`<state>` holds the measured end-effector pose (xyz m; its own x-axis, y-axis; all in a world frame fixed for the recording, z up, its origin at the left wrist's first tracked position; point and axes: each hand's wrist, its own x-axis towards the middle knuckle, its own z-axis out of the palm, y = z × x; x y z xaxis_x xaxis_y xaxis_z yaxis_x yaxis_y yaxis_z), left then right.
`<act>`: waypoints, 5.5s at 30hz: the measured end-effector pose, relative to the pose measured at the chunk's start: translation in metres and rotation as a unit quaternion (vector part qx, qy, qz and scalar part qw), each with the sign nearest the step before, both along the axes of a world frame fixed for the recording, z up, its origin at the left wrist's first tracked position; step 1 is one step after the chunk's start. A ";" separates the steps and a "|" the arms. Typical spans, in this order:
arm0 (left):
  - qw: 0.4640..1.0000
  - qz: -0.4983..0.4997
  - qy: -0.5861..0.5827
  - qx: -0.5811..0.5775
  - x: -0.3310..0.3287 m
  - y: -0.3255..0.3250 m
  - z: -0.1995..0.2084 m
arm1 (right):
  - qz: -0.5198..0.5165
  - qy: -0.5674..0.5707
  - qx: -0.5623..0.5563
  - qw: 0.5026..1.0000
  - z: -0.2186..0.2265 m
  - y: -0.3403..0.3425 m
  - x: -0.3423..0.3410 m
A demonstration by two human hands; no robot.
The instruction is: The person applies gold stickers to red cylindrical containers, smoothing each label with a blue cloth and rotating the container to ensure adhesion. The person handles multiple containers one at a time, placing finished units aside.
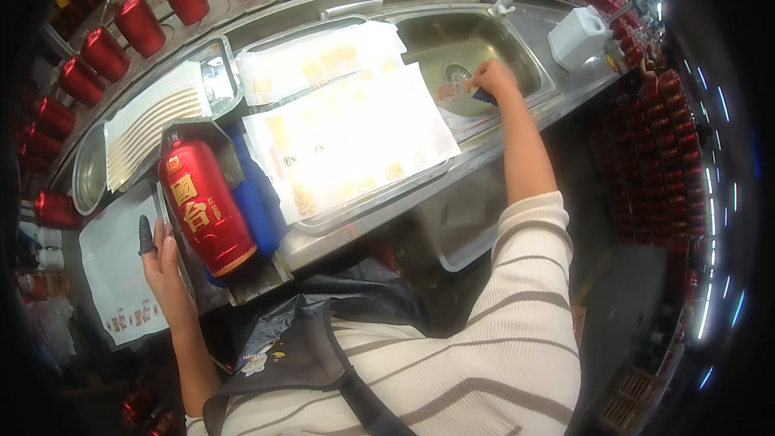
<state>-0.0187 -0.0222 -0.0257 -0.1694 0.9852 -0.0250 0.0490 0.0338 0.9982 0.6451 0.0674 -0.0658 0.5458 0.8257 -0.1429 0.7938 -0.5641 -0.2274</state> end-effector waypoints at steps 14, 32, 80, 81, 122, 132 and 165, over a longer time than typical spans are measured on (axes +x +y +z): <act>0.984 -0.032 0.000 0.175 0.026 0.022 0.059 | 0.121 -0.100 -0.024 0.987 0.108 0.001 -0.079; 0.957 -0.283 0.042 0.052 0.020 0.013 0.087 | 0.380 0.457 0.042 0.803 0.185 -0.066 -0.360; 0.986 -0.153 -0.048 -0.050 -0.006 0.012 0.029 | 0.221 0.587 0.083 0.774 0.064 -0.074 -0.414; 0.986 -0.152 -0.047 -0.048 -0.005 0.012 0.029 | 0.222 0.581 0.072 0.780 0.065 -0.073 -0.413; 0.972 -0.145 -0.184 -0.032 0.014 -0.001 0.004 | 0.199 0.606 0.152 0.755 0.049 -0.085 -0.434; 0.981 -0.151 -0.123 0.006 0.017 -0.001 0.003 | 0.167 0.568 0.136 0.794 0.062 -0.086 -0.448; 0.975 -0.182 -0.125 -0.019 0.002 -0.012 -0.001 | 0.247 0.609 0.123 0.743 0.051 -0.093 -0.422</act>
<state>-0.0172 -0.0338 -0.0269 0.2079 0.9764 -0.0584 -0.1798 0.0968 0.9789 0.2235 -0.0253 -0.0146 -0.2442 0.9651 -0.0948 0.0107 -0.0951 -0.9954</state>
